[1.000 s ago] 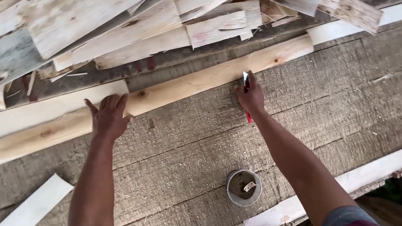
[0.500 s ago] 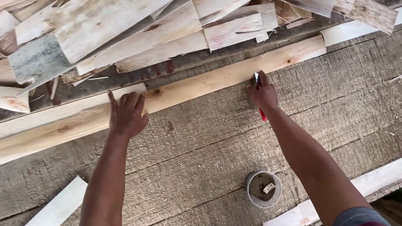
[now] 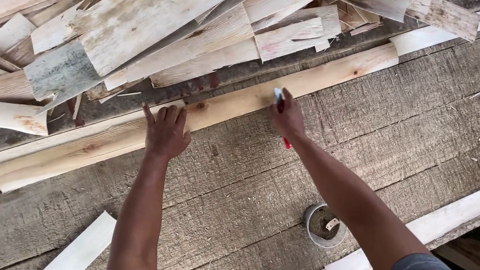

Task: Cutting thin wooden strips to size by scoring them with a utility knife and snapping them.

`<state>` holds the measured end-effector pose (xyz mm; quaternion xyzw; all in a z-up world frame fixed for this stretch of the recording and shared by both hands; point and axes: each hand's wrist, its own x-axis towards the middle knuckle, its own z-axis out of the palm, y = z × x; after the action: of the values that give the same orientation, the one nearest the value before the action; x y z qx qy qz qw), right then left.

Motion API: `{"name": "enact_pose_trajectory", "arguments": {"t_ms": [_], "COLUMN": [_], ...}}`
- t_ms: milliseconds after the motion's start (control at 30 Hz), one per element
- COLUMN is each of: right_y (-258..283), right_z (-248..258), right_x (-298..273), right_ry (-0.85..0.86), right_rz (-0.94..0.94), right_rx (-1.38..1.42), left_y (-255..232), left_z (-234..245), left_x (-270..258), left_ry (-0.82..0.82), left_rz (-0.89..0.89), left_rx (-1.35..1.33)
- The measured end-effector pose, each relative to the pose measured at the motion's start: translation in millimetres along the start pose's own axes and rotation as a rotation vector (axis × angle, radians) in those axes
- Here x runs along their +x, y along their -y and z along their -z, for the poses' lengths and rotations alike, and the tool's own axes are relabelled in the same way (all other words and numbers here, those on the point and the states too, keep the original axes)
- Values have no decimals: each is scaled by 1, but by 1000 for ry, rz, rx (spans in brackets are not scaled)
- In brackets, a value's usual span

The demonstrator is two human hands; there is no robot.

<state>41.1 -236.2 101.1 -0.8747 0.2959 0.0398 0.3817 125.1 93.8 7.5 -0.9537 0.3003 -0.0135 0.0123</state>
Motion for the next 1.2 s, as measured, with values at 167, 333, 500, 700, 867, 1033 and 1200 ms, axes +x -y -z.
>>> {"name": "enact_pose_trajectory", "arguments": {"t_ms": [167, 333, 500, 700, 867, 1033, 1200], "right_y": [22, 18, 28, 44, 42, 28, 35], "right_z": [-38, -63, -79, -109, -125, -140, -133], "right_x": [-16, -9, -4, -11, -6, 4, -8], "right_ry": [83, 125, 167, 223, 229, 210, 187], "right_rz": [40, 81, 132, 191, 230, 235, 240], "right_rx": [2, -29, -73, -2, -17, -26, 29], "left_y": [4, 6, 8, 9, 9, 7, 6], "left_z": [-1, -9, -9, -7, -3, -2, 1], "left_x": [-2, 3, 4, 4, 5, 7, 7], "left_ry": [-9, -41, -75, -25, 7, 32, 89], "left_rz": [2, -11, -32, -24, -23, -20, -2], "left_rx": [-7, -4, -8, -28, -11, 0, 10]}}
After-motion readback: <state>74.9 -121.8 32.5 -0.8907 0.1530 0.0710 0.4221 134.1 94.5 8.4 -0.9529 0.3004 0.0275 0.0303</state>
